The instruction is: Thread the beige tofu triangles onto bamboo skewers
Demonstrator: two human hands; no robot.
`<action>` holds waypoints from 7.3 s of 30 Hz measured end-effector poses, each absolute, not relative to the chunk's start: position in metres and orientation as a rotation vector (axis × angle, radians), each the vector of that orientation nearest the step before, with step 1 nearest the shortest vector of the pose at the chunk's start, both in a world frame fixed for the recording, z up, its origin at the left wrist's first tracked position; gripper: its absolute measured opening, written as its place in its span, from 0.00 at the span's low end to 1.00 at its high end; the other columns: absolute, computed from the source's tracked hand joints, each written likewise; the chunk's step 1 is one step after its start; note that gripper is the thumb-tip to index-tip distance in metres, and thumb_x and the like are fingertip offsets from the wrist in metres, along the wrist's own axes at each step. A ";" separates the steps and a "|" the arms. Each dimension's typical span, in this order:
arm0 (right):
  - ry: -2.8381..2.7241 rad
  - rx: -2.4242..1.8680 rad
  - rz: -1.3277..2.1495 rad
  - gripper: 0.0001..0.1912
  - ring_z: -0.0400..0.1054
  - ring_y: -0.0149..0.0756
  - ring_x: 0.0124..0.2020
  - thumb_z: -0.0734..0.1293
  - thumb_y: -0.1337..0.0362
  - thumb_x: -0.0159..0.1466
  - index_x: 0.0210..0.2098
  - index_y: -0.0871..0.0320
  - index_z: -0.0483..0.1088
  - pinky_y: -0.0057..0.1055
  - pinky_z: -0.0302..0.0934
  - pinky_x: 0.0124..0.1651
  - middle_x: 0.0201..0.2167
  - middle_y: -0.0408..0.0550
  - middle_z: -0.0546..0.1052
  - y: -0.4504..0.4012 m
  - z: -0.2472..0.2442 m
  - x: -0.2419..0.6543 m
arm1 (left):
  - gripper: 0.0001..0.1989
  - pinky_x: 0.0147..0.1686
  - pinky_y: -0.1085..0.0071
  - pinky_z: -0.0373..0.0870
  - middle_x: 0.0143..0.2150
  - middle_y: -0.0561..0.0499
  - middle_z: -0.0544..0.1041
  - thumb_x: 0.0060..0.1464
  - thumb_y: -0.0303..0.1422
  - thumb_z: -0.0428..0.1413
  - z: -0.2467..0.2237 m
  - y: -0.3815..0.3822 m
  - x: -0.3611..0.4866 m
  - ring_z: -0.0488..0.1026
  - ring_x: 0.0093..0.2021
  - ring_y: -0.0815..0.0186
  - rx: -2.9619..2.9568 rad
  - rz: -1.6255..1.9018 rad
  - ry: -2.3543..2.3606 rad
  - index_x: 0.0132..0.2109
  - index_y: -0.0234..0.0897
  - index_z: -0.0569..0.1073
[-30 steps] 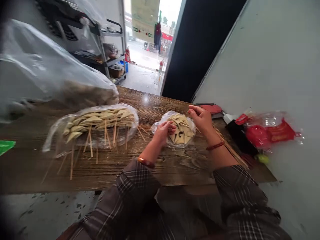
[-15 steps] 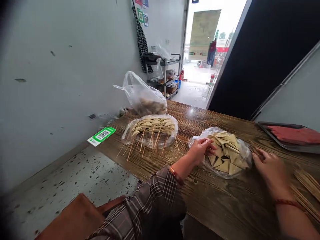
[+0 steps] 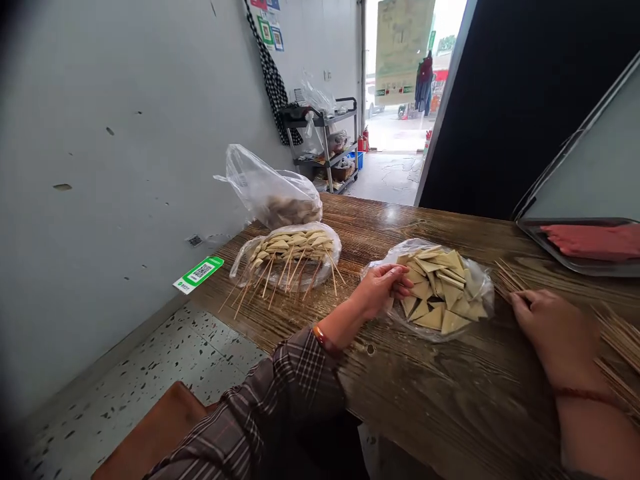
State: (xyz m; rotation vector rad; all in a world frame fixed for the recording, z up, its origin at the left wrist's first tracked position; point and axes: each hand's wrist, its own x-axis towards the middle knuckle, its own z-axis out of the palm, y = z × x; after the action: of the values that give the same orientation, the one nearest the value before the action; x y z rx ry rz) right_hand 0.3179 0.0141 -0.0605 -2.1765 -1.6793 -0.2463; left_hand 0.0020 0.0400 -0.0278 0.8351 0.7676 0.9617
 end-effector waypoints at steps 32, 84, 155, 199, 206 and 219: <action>-1.727 -2.008 -0.459 0.15 0.71 0.43 0.42 0.59 0.62 0.71 0.40 0.60 0.77 0.36 0.57 0.41 0.40 0.55 0.80 0.007 -0.021 0.264 | 0.16 0.28 0.75 0.70 0.30 0.47 0.79 0.53 0.39 0.63 -0.012 0.041 0.001 0.74 0.25 0.72 1.055 0.922 0.817 0.43 0.30 0.75; -1.339 -1.119 1.042 0.20 0.66 0.29 0.17 0.69 0.50 0.60 0.41 0.59 0.80 0.29 0.66 0.19 0.20 0.43 0.72 -0.034 0.008 0.178 | 0.16 0.22 0.80 0.57 0.32 0.50 0.77 0.41 0.32 0.67 0.013 0.036 0.005 0.68 0.25 0.76 0.994 1.072 0.725 0.38 0.32 0.75; -1.662 -1.296 0.301 0.09 0.76 0.38 0.32 0.66 0.64 0.64 0.32 0.55 0.80 0.35 0.69 0.40 0.32 0.47 0.83 -0.038 -0.003 0.176 | 0.17 0.26 0.75 0.61 0.29 0.51 0.77 0.43 0.37 0.68 0.000 0.015 0.024 0.71 0.26 0.72 1.027 1.098 0.654 0.40 0.32 0.77; -1.642 -1.340 0.374 0.10 0.73 0.36 0.27 0.67 0.60 0.63 0.33 0.56 0.80 0.32 0.67 0.32 0.26 0.47 0.81 -0.037 -0.008 0.173 | 0.19 0.24 0.77 0.59 0.31 0.51 0.76 0.45 0.44 0.67 -0.002 0.019 0.018 0.69 0.27 0.73 1.034 1.072 0.699 0.37 0.32 0.76; -1.669 -1.301 0.460 0.10 0.75 0.37 0.30 0.67 0.60 0.64 0.35 0.56 0.80 0.33 0.68 0.35 0.29 0.47 0.82 -0.036 -0.009 0.177 | 0.17 0.24 0.78 0.57 0.25 0.54 0.71 0.46 0.44 0.67 0.001 0.028 0.011 0.62 0.24 0.76 1.040 1.149 0.687 0.30 0.32 0.76; -1.693 -1.206 0.315 0.09 0.77 0.37 0.36 0.65 0.66 0.66 0.38 0.56 0.80 0.32 0.68 0.41 0.34 0.48 0.83 -0.030 -0.014 0.171 | 0.19 0.26 0.79 0.61 0.28 0.54 0.74 0.40 0.44 0.70 0.004 0.029 0.017 0.65 0.27 0.75 0.966 1.159 0.675 0.31 0.33 0.78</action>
State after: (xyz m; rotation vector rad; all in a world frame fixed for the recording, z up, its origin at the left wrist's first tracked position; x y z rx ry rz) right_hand 0.1709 -0.0299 -0.0136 -1.2062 -1.6925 0.3146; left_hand 0.0166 0.0286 0.0041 0.9658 0.6749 1.1595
